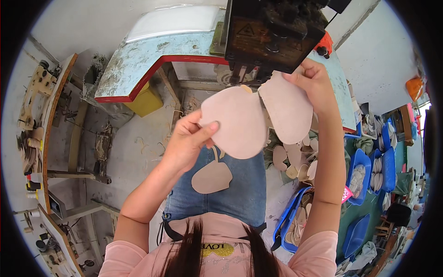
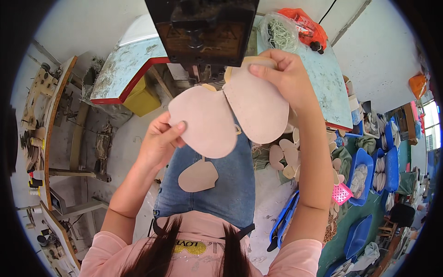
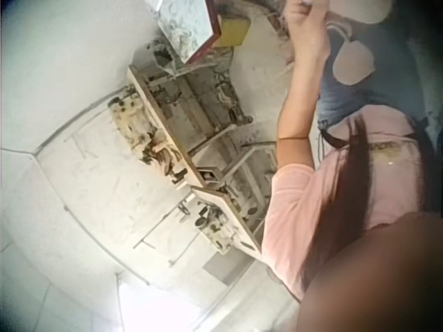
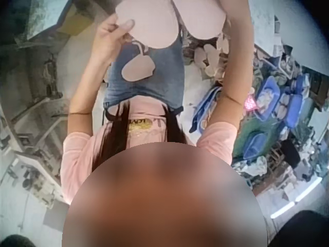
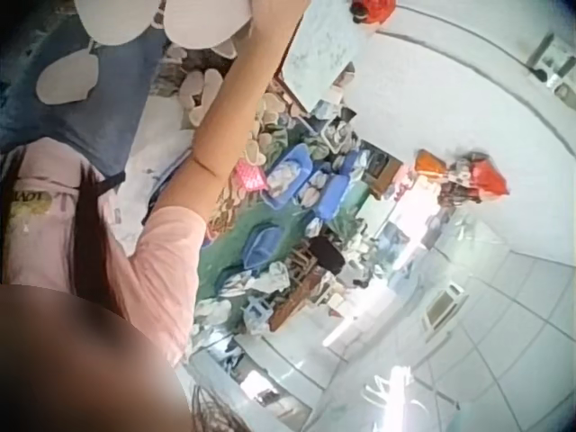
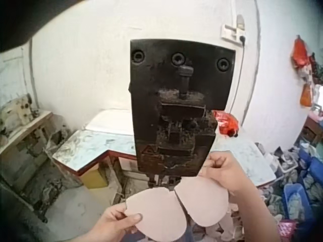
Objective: Trim the edges of foam shoe components using an industrial trimming machine.
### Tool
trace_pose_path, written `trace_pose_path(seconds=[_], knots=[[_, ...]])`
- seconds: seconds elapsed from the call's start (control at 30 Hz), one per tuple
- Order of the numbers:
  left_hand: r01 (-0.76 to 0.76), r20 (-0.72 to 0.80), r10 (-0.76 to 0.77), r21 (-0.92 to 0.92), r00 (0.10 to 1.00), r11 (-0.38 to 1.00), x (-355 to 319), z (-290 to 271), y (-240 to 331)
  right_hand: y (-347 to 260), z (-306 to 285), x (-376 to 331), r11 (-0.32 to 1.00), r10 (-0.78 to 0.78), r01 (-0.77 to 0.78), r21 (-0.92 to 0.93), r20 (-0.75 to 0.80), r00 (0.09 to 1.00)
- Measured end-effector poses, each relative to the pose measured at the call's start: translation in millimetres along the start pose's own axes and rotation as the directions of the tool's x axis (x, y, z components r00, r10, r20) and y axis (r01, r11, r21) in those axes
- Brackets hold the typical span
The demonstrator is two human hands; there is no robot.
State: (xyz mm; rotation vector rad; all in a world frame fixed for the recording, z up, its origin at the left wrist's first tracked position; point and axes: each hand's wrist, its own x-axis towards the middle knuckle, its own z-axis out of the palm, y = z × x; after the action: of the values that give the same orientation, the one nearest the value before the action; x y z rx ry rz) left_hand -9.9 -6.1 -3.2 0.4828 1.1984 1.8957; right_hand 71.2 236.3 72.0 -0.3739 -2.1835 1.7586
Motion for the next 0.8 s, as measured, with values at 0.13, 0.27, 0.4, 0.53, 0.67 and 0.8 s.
trace_pose_path(seconds=[0.13,0.27,0.4,0.53,0.67,0.8], knots=[[0.034,0.062,-0.025,-0.161,0.998,0.986,-2,13,-14,0,7,16,0.994,-0.102,0.102,0.039,-0.019,0.995],[0.063,0.088,-0.041,-0.259,0.995,0.964,-2,18,-15,7,10,27,0.973,-0.196,0.199,0.120,-0.036,0.980],[-0.020,-0.019,0.019,-0.082,1.000,0.996,-2,-10,-4,7,17,23,0.976,-0.189,0.191,0.107,-0.026,0.982],[-0.303,-0.155,0.337,0.209,0.928,0.930,17,-37,15,3,36,7,0.990,-0.138,0.141,0.023,-0.110,0.984],[-0.363,-0.367,0.490,0.365,0.790,0.858,34,-33,18,19,21,1,0.987,-0.083,0.103,0.124,-0.159,0.984],[-0.011,0.284,-0.209,0.616,0.936,0.788,-6,-66,-83,16,35,-22,0.988,-0.014,0.014,0.151,-0.001,1.000]])
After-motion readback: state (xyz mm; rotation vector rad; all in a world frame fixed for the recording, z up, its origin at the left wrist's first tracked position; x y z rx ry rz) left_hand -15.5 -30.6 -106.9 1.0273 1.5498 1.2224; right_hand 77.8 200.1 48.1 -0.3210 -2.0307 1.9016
